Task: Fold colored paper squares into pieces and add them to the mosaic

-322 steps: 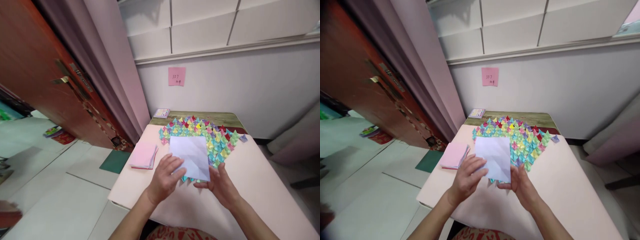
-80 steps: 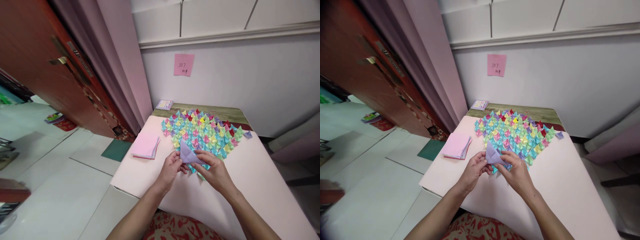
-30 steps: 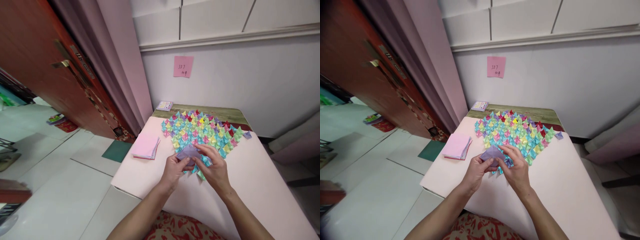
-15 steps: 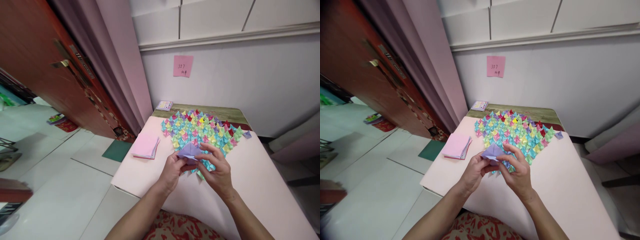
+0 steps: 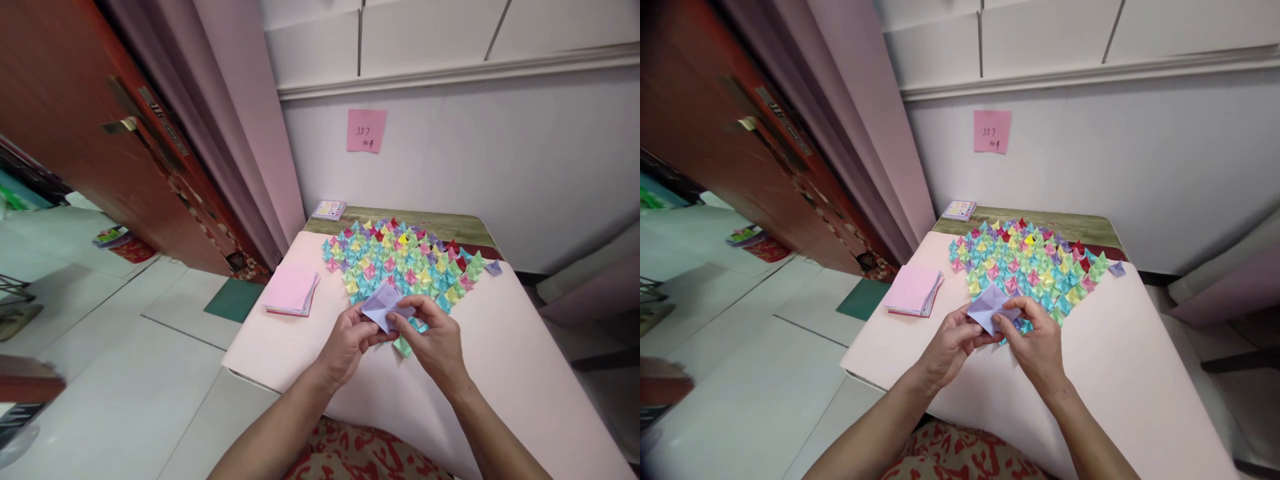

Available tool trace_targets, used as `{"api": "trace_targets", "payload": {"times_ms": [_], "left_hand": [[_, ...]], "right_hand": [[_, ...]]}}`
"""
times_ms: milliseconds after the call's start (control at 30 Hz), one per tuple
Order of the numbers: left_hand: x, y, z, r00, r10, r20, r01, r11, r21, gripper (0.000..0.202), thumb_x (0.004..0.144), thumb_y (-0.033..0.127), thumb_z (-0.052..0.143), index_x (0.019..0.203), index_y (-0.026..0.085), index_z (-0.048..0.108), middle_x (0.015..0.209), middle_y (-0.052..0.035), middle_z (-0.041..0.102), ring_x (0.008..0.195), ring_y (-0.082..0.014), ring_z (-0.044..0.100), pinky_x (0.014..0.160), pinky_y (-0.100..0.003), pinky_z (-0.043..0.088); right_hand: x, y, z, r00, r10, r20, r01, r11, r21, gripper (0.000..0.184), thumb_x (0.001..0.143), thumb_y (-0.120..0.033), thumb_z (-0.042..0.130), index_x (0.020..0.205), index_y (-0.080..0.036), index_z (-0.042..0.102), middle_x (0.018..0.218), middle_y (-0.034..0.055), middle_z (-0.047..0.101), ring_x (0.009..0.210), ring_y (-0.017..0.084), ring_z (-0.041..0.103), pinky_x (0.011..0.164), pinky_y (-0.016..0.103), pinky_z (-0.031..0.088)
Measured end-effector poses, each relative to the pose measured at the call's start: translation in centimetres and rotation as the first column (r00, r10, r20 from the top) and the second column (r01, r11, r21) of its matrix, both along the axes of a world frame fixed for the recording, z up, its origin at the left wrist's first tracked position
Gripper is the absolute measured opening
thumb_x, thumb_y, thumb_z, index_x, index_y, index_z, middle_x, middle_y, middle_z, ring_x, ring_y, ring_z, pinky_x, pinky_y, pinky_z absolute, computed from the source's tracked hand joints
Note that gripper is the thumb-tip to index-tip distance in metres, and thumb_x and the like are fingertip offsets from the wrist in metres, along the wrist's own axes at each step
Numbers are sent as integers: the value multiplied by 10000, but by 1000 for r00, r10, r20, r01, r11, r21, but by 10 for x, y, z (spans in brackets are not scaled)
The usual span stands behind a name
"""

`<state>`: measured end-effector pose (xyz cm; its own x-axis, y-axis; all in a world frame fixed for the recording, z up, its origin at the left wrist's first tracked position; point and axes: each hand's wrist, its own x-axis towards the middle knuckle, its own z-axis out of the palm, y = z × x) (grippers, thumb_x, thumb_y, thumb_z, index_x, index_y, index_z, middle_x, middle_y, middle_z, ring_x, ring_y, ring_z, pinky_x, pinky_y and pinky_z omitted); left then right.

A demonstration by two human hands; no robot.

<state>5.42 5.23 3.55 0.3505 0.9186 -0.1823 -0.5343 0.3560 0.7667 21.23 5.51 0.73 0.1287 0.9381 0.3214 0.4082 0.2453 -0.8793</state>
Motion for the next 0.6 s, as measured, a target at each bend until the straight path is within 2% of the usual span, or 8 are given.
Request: {"api": "trace_targets", "payload": {"times_ms": [100,233,300,400,500,600], "left_hand": [[1,0,-3,999,22,-26,-22,1000,12,339,776,249,750,1092,140,700,1039,-99,719,939,-206,667,879,-368,551],[4,2,-9,988,58,-143,-55,998,24,382,756,303,776,1089,131,700,959,-96,732,829,-192,678,793,-358,577],[5,2,-10,985,36,-166,-32,999,27,384,750,306,777,1082,128,704,927,-94,733,811,-197,678,752,-351,584],[5,3,-7,987,19,-162,-18,1000,11,318,764,293,754,1033,127,718,899,-86,728,772,-180,672,719,-327,583],[3,4,0,993,2,-114,-1,1000,13,278,771,238,727,1030,137,717,940,-85,729,792,-171,674,768,-320,572],[2,3,7,999,-26,-41,29,997,67,339,745,208,738,1078,150,706,1036,-99,724,936,-219,676,883,-357,542]], "right_hand": [[1,0,2,1000,7,21,-8,999,36,223,809,-355,703,996,-240,666,927,35,683,829,204,633,762,337,514],[2,5,5,994,108,32,-110,991,74,252,815,-283,686,1066,-261,684,1178,73,640,1122,253,588,959,412,467],[3,7,5,984,180,-1,-180,982,52,240,817,-249,669,1055,-268,696,1271,80,598,1197,264,555,1005,439,440],[6,8,4,959,281,-38,-279,959,39,191,857,-206,593,969,-271,733,1337,81,551,1244,263,528,993,429,452],[10,8,6,942,336,8,-336,938,84,254,894,-187,522,976,-269,748,1377,86,514,1280,264,501,1001,423,448],[10,6,8,946,313,80,-321,936,143,235,908,-232,539,1013,-267,746,1392,96,510,1295,285,489,1015,444,438]]}}
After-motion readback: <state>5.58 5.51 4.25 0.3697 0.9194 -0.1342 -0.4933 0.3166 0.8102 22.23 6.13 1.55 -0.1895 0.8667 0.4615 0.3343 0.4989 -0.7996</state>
